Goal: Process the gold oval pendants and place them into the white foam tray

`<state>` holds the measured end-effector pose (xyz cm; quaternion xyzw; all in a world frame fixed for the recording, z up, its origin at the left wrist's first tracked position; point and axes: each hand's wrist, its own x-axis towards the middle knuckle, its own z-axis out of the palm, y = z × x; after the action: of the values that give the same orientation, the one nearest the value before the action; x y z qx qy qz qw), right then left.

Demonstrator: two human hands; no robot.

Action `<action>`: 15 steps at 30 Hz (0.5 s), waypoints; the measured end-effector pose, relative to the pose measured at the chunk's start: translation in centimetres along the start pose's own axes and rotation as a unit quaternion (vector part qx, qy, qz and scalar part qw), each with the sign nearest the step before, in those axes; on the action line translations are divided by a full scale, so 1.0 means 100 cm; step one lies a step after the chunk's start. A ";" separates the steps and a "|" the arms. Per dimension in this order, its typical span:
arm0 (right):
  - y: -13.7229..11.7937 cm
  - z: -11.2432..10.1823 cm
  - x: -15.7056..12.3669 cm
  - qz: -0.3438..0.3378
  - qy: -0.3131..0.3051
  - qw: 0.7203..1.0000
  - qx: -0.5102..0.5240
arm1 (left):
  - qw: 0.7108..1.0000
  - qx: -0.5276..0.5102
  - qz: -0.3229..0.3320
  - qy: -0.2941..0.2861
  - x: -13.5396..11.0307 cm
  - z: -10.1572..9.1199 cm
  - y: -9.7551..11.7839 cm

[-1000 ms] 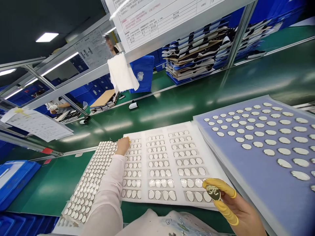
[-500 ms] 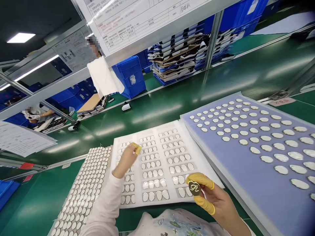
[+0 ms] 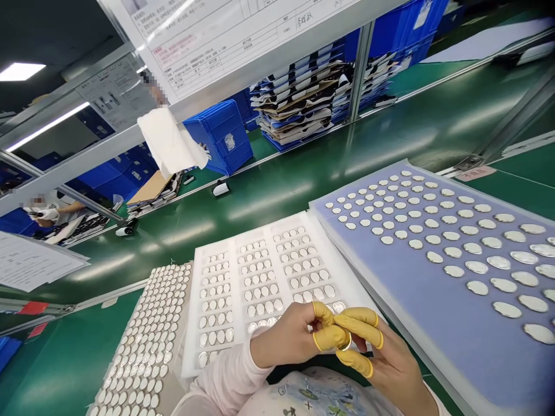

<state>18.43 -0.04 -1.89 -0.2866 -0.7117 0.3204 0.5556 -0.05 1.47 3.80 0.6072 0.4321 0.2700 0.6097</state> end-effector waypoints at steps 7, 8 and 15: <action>0.007 0.005 0.000 0.006 0.011 1.000 0.027 | 0.987 -0.147 -0.058 -0.001 0.001 0.004 -0.002; 0.008 0.006 0.000 0.010 0.000 1.000 0.020 | 0.983 -0.171 -0.073 0.005 0.001 0.004 -0.004; 0.024 0.003 -0.005 0.027 -0.043 0.998 -0.046 | 0.990 -0.073 -0.084 0.088 -0.004 -0.032 -0.033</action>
<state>18.35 1.08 -4.13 -0.3171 -0.7412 0.3139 0.5015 -3.63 2.33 1.06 0.4963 0.5123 0.3012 0.6328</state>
